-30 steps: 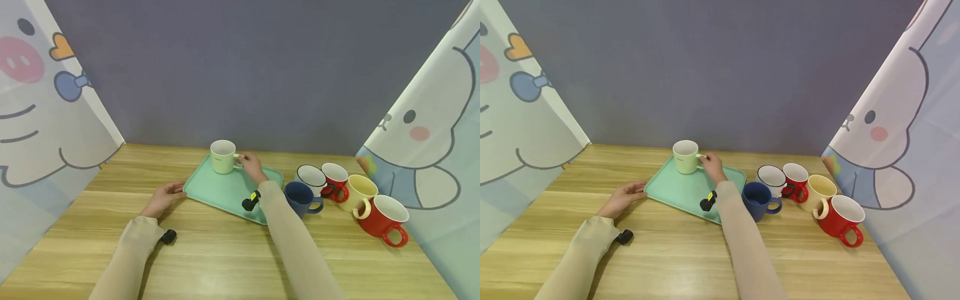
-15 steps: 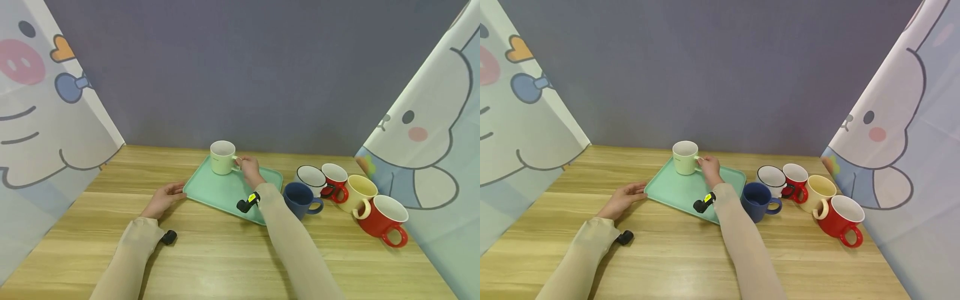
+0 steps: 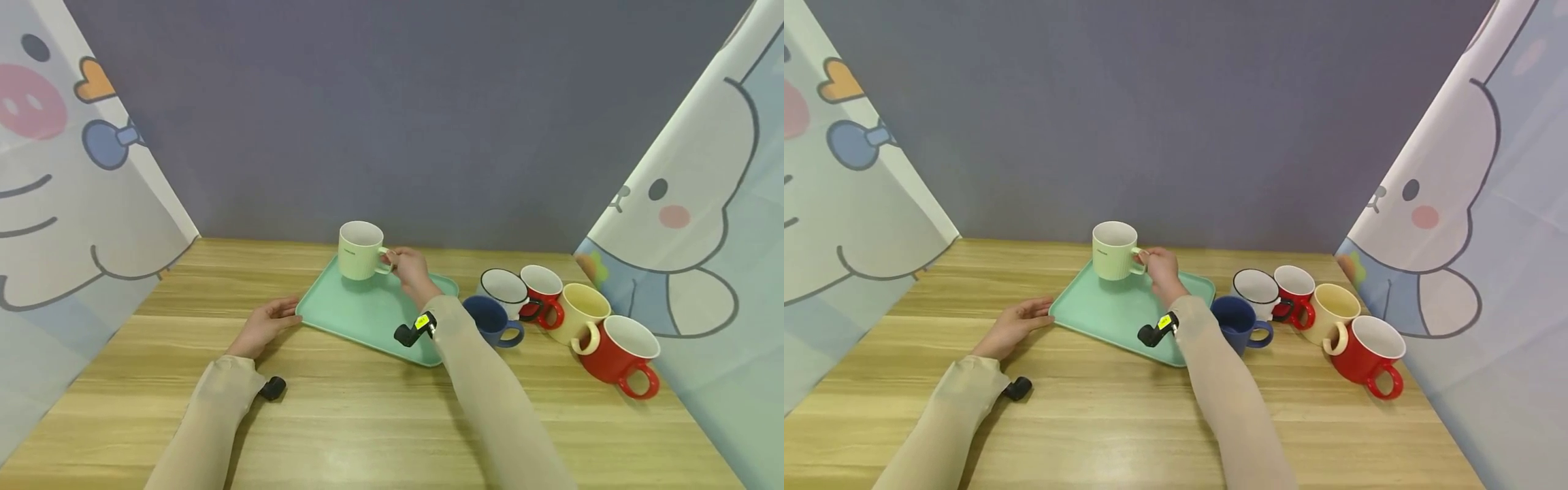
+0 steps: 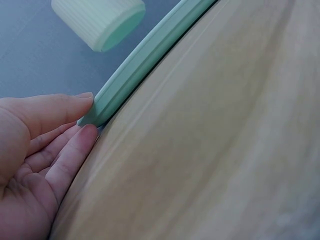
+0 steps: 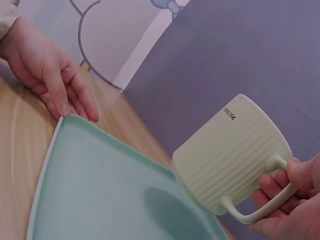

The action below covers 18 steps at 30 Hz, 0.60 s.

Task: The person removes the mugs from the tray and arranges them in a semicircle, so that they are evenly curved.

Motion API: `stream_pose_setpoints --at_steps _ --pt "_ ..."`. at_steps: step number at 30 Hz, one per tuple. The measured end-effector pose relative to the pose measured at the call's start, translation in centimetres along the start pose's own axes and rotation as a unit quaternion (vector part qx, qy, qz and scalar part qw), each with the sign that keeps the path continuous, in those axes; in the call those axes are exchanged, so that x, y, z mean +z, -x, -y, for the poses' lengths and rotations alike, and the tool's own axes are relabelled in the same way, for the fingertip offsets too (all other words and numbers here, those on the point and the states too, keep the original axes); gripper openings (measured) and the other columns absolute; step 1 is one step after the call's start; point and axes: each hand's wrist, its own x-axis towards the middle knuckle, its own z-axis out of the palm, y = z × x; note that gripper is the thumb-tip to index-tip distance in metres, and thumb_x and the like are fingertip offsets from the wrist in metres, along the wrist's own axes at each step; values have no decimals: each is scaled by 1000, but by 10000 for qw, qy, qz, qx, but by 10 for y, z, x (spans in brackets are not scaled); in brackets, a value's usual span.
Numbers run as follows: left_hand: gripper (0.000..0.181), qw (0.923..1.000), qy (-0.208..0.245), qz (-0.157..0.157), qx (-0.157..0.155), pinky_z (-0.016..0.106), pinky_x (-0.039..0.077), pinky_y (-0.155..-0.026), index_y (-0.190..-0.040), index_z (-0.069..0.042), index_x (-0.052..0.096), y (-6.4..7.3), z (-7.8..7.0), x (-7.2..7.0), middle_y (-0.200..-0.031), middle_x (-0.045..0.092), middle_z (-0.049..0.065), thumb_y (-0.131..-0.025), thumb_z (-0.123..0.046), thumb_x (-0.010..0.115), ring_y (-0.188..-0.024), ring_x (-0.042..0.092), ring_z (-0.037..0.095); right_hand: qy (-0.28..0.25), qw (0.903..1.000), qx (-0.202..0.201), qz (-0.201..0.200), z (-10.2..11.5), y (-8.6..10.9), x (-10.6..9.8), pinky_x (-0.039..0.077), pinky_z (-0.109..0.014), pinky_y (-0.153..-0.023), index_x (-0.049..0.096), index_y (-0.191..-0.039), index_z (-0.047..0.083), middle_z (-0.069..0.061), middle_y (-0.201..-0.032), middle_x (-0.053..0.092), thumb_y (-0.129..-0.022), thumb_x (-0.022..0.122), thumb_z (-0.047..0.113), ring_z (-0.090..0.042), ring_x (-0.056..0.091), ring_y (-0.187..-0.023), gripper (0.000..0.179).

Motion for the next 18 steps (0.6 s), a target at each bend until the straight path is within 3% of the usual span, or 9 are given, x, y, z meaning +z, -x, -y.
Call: stream_pose_setpoints --at_steps 1,2,5,12,18 --pt "60 10000 -5 4 2 23 46 -97 -148 6 40 0 0 0 -144 47 26 -98 -16 66 -131 45 38 36 10000 28 9 1 0 0 52 -39 -94 61 -95 -10 -19 -98 70 -96 62 -1 -27 68 -96 10" --pt "61 10000 -12 12 -1 23 46 -98 -148 6 39 0 0 -1 -144 47 26 -98 -17 66 -132 45 38 197 9995 189 -131 14 11 4 49 -43 -98 60 -98 -13 -21 -99 69 -98 57 -4 -29 67 -99 10" --pt "61 10000 -30 24 9 25 46 -99 -148 6 39 0 0 -1 -144 47 26 -98 -18 66 -132 45 38 164 9995 265 53 33 25 3 47 -44 -102 61 -98 -14 -15 -90 68 -99 54 -6 -26 65 -93 11" --pt "60 10000 -48 24 26 27 46 -100 -147 7 40 -1 -2 1 -144 47 26 -98 -16 66 -131 45 38 37 9992 170 373 54 33 -12 43 -50 -104 62 -98 -14 -5 -76 65 -100 51 -7 -19 65 -80 12" --pt "60 10000 -2 21 19 20 47 -95 -147 7 40 0 0 -1 -143 48 26 -98 -15 66 -130 46 36 73 9987 62 509 69 41 -27 46 -46 -101 62 -90 -6 0 -72 66 -100 49 -8 -11 65 -74 16"
